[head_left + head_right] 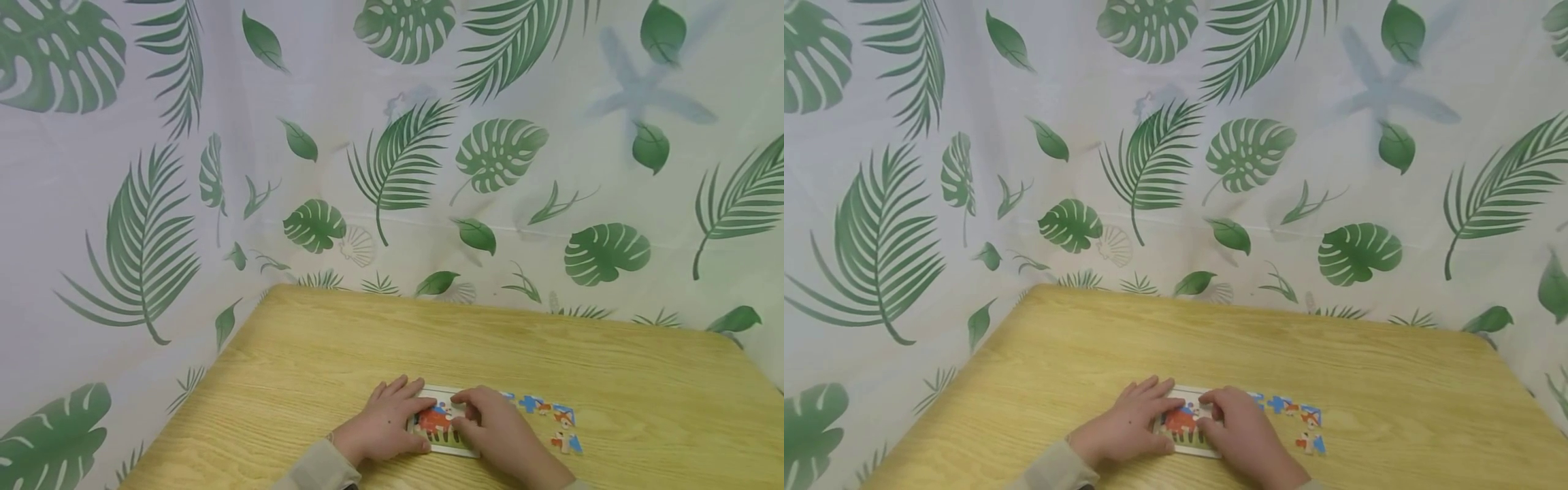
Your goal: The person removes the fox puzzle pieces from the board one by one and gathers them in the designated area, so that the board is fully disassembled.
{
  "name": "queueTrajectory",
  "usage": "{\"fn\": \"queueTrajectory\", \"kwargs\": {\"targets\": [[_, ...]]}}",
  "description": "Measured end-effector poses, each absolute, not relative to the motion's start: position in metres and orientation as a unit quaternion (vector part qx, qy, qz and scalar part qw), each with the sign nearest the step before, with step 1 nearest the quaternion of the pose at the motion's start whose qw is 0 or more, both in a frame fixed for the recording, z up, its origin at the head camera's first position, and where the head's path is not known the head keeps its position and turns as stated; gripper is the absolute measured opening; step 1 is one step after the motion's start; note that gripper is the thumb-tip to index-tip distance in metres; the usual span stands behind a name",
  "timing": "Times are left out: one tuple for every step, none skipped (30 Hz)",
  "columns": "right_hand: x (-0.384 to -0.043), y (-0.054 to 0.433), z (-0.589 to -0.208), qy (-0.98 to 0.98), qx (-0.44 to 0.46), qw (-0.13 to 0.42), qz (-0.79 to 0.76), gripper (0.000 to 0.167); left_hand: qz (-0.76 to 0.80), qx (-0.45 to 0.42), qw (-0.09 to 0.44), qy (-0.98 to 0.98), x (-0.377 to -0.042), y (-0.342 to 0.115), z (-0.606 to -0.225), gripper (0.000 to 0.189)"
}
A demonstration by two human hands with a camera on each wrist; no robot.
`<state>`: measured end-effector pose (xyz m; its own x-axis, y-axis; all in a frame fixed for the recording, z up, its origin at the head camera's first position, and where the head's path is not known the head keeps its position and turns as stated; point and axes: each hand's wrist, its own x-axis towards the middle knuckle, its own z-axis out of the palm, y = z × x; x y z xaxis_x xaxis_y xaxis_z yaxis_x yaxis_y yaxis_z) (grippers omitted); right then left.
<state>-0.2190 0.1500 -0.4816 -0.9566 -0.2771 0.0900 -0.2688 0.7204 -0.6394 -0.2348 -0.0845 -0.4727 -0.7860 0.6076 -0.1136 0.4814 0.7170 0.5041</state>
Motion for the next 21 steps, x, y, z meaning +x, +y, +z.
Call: {"fn": "queueTrajectory", "kwargs": {"targets": [[-0.22,0.149,-0.482,0.929,-0.151,0.008,-0.339,0.029,0.231,0.297,0.137,0.916,-0.235,-0.085,-0.473,0.07],[-0.221,0.149,-0.482,0.931,-0.154,0.009,-0.332,0.03,0.232,0.297,0.138,0.916,-0.235,-0.084,-0.473,0.07],[-0.221,0.148,-0.482,0.934,-0.156,0.009,-0.322,0.032,0.234,0.297,0.139,0.915,-0.236,-0.084,-0.474,0.07],[-0.222,0.148,-0.483,0.936,-0.158,0.01,-0.315,0.033,0.237,0.297,0.14,0.915,-0.236,-0.084,-0.474,0.07],[-0.223,0.148,-0.483,0.938,-0.158,0.01,-0.308,0.034,0.24,0.297,0.141,0.914,-0.236,-0.084,-0.474,0.07],[-0.224,0.147,-0.484,0.939,-0.159,0.01,-0.305,0.034,0.24,0.297,0.141,0.913,-0.236,-0.085,-0.474,0.07],[-0.225,0.146,-0.484,0.94,-0.159,0.011,-0.303,0.034,0.243,0.297,0.142,0.913,-0.236,-0.085,-0.474,0.07],[-0.225,0.145,-0.484,0.941,-0.16,0.01,-0.298,0.033,0.245,0.297,0.142,0.912,-0.236,-0.085,-0.474,0.07],[-0.226,0.144,-0.485,0.942,-0.161,0.01,-0.296,0.032,0.246,0.297,0.142,0.912,-0.236,-0.085,-0.474,0.07],[-0.226,0.143,-0.485,0.942,-0.163,0.009,-0.293,0.031,0.245,0.298,0.141,0.912,-0.235,-0.085,-0.473,0.07],[-0.226,0.142,-0.485,0.943,-0.163,0.007,-0.29,0.03,0.244,0.3,0.14,0.912,-0.235,-0.086,-0.473,0.07],[-0.226,0.141,-0.485,0.943,-0.164,0.005,-0.288,0.029,0.242,0.301,0.139,0.912,-0.234,-0.086,-0.473,0.07],[-0.226,0.14,-0.485,0.944,-0.165,0.002,-0.286,0.028,0.24,0.302,0.137,0.912,-0.234,-0.086,-0.472,0.07],[-0.225,0.139,-0.485,0.945,-0.167,-0.002,-0.283,0.028,0.239,0.303,0.136,0.912,-0.233,-0.086,-0.472,0.07],[-0.225,0.138,-0.485,0.945,-0.168,-0.006,-0.28,0.028,0.237,0.305,0.134,0.913,-0.233,-0.086,-0.472,0.07],[-0.225,0.137,-0.485,0.946,-0.168,-0.009,-0.278,0.027,0.234,0.306,0.131,0.913,-0.233,-0.086,-0.471,0.07],[-0.225,0.136,-0.485,0.946,-0.168,-0.011,-0.276,0.027,0.233,0.307,0.13,0.913,-0.233,-0.086,-0.471,0.07],[-0.225,0.135,-0.484,0.947,-0.166,-0.012,-0.275,0.026,0.232,0.307,0.129,0.914,-0.233,-0.086,-0.471,0.07],[-0.226,0.133,-0.484,0.948,-0.164,-0.013,-0.274,0.025,0.233,0.307,0.13,0.914,-0.233,-0.086,-0.471,0.07],[-0.226,0.132,-0.483,0.948,-0.162,-0.011,-0.275,0.024,0.234,0.307,0.131,0.913,-0.233,-0.086,-0.472,0.07],[-0.227,0.131,-0.482,0.948,-0.159,-0.007,-0.277,0.023,0.233,0.307,0.131,0.913,-0.233,-0.085,-0.472,0.07]]}}
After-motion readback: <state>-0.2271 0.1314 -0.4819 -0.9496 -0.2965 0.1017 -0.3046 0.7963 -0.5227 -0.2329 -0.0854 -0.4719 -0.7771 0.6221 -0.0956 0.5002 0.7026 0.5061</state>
